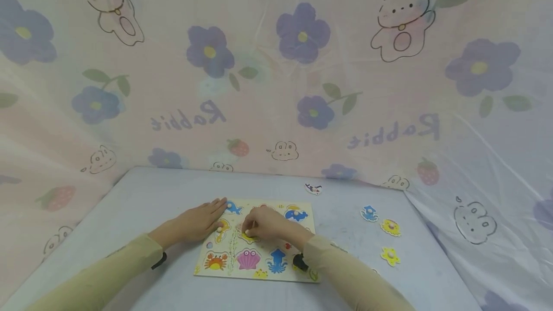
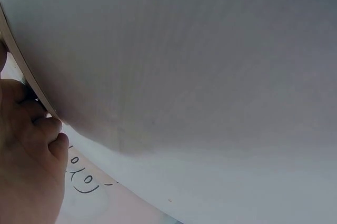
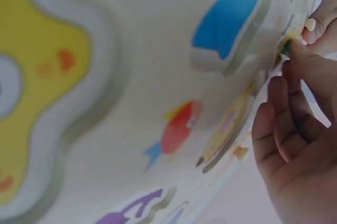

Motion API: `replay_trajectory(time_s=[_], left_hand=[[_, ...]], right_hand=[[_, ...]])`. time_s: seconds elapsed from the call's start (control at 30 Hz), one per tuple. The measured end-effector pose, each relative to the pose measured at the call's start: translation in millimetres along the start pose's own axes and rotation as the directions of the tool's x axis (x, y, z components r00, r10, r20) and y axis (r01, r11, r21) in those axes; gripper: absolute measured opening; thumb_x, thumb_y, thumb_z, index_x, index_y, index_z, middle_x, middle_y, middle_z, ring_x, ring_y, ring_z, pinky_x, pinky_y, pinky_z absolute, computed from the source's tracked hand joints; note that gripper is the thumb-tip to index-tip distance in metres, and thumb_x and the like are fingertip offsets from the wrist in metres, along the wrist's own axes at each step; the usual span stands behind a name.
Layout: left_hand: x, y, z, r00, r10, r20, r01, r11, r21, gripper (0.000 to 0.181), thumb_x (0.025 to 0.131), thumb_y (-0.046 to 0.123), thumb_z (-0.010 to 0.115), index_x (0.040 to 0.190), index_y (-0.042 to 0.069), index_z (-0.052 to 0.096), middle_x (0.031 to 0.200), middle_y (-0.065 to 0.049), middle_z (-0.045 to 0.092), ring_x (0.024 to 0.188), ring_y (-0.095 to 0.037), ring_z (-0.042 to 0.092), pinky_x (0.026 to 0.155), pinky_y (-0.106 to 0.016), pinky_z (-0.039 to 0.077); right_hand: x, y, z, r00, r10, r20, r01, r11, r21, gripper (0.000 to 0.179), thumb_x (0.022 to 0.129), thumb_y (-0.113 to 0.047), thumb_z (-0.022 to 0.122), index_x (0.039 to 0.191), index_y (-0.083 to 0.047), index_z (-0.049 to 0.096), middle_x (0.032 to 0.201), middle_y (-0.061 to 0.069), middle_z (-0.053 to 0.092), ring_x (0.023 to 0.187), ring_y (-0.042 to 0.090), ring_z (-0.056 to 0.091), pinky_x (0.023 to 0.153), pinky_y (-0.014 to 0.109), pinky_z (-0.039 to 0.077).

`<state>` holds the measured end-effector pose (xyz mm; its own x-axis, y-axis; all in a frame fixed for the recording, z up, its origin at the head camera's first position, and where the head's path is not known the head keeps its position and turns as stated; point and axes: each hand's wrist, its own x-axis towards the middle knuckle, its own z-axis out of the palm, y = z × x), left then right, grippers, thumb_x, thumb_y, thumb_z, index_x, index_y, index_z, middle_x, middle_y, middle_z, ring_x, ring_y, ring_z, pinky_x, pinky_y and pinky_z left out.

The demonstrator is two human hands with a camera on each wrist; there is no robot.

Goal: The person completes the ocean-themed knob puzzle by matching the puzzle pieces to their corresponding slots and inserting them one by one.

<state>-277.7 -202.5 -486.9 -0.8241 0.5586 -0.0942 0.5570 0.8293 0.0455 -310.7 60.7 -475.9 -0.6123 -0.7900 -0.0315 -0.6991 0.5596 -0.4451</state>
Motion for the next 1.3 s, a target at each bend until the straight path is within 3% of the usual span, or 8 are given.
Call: replay_trajectory(time_s=[0.13,0.37,0.5,0.67,0.9,1.1,1.2,1.3], left_hand=[[2.3,0.1,2.4,1.000,-0.001,0.000,0.001,1.000,-0.010,0.064,0.113,0.037,0.042,0.159,-0.005,0.031,0.169,-0.022,0.026,0.155,-0.040,0.027,0.125,-0.052,0.029],[3.8,-1.7,4.2,1.000,-0.016,0.007,0.017,1.000,-0.003,0.064,0.113,0.039,0.041,0.160,-0.003,0.031,0.169,-0.020,0.025,0.156,-0.038,0.026,0.125,-0.051,0.028],[3.9,-2.7,2.3,0.999,-0.033,0.015,0.033,0.999,-0.040,0.065,0.112,0.040,0.043,0.161,-0.001,0.033,0.170,-0.018,0.026,0.156,-0.038,0.026,0.126,-0.052,0.027],[5.7,-3.4,-6.2,0.998,-0.055,0.013,0.056,0.993,-0.102,0.066,0.109,0.043,0.051,0.158,0.001,0.040,0.167,-0.015,0.033,0.154,-0.037,0.031,0.125,-0.055,0.028],[10.3,-1.3,-12.2,0.995,-0.095,-0.009,0.091,0.972,-0.215,0.063,0.106,0.037,0.060,0.153,-0.002,0.047,0.163,-0.019,0.039,0.150,-0.039,0.037,0.123,-0.057,0.031],[6.2,1.6,-13.3,0.984,-0.169,-0.054,0.139,0.922,-0.361,0.059,0.106,0.032,0.061,0.154,0.001,0.046,0.164,-0.016,0.039,0.150,-0.040,0.037,0.123,-0.057,0.030],[1.6,6.1,-17.0,0.974,-0.214,-0.070,0.157,0.871,-0.466,0.054,0.106,0.029,0.062,0.152,0.002,0.050,0.159,-0.016,0.047,0.148,-0.040,0.041,0.122,-0.058,0.032],[-4.6,13.3,-19.9,0.961,-0.266,-0.073,0.179,0.801,-0.572,0.049,0.104,0.027,0.065,0.148,0.007,0.057,0.152,-0.015,0.055,0.145,-0.041,0.045,0.119,-0.061,0.036]], right_hand=[[-2.0,-3,-1,1.000,-0.001,0.002,0.001,1.000,-0.020,0.008,0.096,-0.013,0.077,0.100,-0.019,0.080,0.086,-0.017,0.068,0.075,-0.002,0.054,0.086,0.023,0.050],[-3.6,-2,0,1.000,0.030,0.002,-0.031,0.998,0.058,0.009,0.096,-0.011,0.076,0.101,-0.018,0.080,0.084,-0.016,0.066,0.073,0.000,0.056,0.073,0.018,0.052],[-6.0,0,1,1.000,0.030,-0.004,-0.030,0.995,0.098,0.010,0.096,-0.011,0.076,0.101,-0.019,0.080,0.088,-0.015,0.069,0.076,-0.001,0.058,0.073,0.016,0.052],[-15.8,-3,-5,0.999,0.033,0.001,-0.033,0.986,0.162,0.011,0.098,-0.015,0.074,0.108,-0.016,0.079,0.097,-0.013,0.070,0.083,0.003,0.062,0.077,0.019,0.054],[-43.3,-8,-17,0.998,0.063,0.018,-0.065,0.965,0.252,0.030,0.102,-0.026,0.068,0.130,-0.012,0.071,0.125,-0.001,0.071,0.108,0.012,0.067,0.094,0.028,0.055],[-71.3,-11,-30,0.991,0.067,-0.117,-0.028,0.950,0.312,0.034,0.103,-0.023,0.067,0.134,-0.009,0.067,0.133,0.008,0.067,0.114,0.022,0.068,0.094,0.034,0.057],[-87.2,-9,-37,0.974,0.070,-0.217,0.001,0.950,0.311,0.032,0.103,-0.022,0.067,0.133,-0.010,0.067,0.133,0.012,0.066,0.112,0.024,0.069,0.093,0.037,0.058],[-106.6,-1,-45,0.945,0.120,-0.304,-0.019,0.949,0.314,0.030,0.104,-0.023,0.067,0.131,-0.012,0.068,0.132,0.012,0.067,0.111,0.024,0.068,0.092,0.034,0.059]])
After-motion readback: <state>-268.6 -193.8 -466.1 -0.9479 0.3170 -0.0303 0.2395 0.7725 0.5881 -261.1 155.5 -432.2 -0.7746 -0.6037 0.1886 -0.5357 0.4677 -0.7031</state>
